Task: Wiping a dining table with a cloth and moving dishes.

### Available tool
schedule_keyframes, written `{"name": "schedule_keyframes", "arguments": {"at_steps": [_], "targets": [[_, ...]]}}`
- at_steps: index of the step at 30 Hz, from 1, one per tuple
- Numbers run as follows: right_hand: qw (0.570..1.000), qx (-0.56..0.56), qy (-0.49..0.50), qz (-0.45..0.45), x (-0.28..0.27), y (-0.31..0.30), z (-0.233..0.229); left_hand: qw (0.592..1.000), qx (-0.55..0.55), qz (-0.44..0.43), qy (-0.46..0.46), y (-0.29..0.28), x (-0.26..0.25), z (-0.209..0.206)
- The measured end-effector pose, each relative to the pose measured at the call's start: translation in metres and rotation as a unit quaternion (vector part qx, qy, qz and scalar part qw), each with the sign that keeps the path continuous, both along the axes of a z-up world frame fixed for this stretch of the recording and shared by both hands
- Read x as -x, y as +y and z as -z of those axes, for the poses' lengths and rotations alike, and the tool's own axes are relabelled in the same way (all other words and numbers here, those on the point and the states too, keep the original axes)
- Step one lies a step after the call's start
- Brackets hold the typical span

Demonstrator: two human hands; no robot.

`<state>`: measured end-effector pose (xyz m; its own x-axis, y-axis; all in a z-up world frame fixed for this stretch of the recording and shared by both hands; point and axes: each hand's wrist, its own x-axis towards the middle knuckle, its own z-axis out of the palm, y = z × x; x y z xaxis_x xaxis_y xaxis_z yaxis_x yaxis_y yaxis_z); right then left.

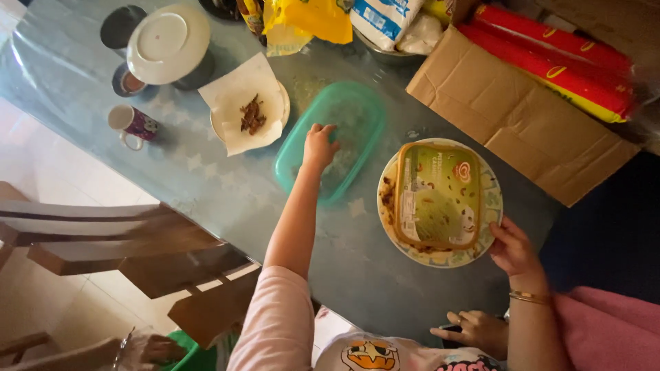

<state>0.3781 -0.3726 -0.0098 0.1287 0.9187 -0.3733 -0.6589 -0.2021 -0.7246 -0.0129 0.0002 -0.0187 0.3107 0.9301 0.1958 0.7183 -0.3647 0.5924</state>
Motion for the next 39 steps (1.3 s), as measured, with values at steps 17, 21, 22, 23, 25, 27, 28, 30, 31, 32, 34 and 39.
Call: {"name": "schedule_keyframes", "arguments": {"at_steps": [17, 21, 22, 23, 25, 27, 28, 30, 31, 32, 34, 39], "targets": [[0.999, -0.020, 0.020, -0.030, 0.007, 0.001, 0.001, 0.993, -0.028, -0.050, 0.100, -0.012, -0.023, -0.024], [0.996, -0.063, 0.029, -0.049, -0.002, -0.001, 0.019, 0.989, -0.048, -0.108, 0.090, -0.033, -0.019, -0.033], [0.996, -0.066, 0.028, -0.051, 0.002, 0.007, 0.008, 0.989, -0.051, -0.111, 0.089, -0.042, -0.015, -0.038], [0.998, -0.030, 0.008, -0.053, 0.008, 0.010, -0.001, 0.986, -0.072, -0.149, 0.035, -0.055, -0.009, -0.041], [0.998, 0.006, -0.012, -0.057, 0.016, 0.017, -0.008, 0.977, -0.094, -0.189, -0.018, -0.080, 0.006, -0.034], [0.998, -0.025, -0.002, -0.052, 0.020, 0.025, -0.001, 0.929, -0.101, -0.344, -0.093, -0.107, 0.027, -0.013], [0.998, -0.024, 0.000, -0.055, 0.024, 0.029, 0.005, 0.928, -0.101, -0.347, -0.090, -0.119, 0.038, -0.003], [0.995, -0.076, 0.044, -0.051, 0.026, 0.039, 0.015, 0.905, -0.112, -0.402, -0.083, -0.142, 0.054, 0.020], [0.995, -0.076, 0.044, -0.054, 0.032, 0.045, 0.009, 0.904, -0.112, -0.405, -0.083, -0.144, 0.058, 0.025], [0.996, -0.064, 0.052, -0.043, 0.038, 0.050, 0.002, 0.879, -0.043, -0.445, -0.166, -0.146, 0.061, 0.030], [0.996, -0.056, 0.063, -0.034, 0.053, 0.058, -0.014, 0.842, 0.022, -0.480, -0.247, -0.140, 0.067, 0.048], [0.999, -0.032, 0.028, -0.023, 0.046, 0.056, 0.000, 0.744, 0.017, -0.557, -0.367, -0.123, 0.090, 0.097]]}}
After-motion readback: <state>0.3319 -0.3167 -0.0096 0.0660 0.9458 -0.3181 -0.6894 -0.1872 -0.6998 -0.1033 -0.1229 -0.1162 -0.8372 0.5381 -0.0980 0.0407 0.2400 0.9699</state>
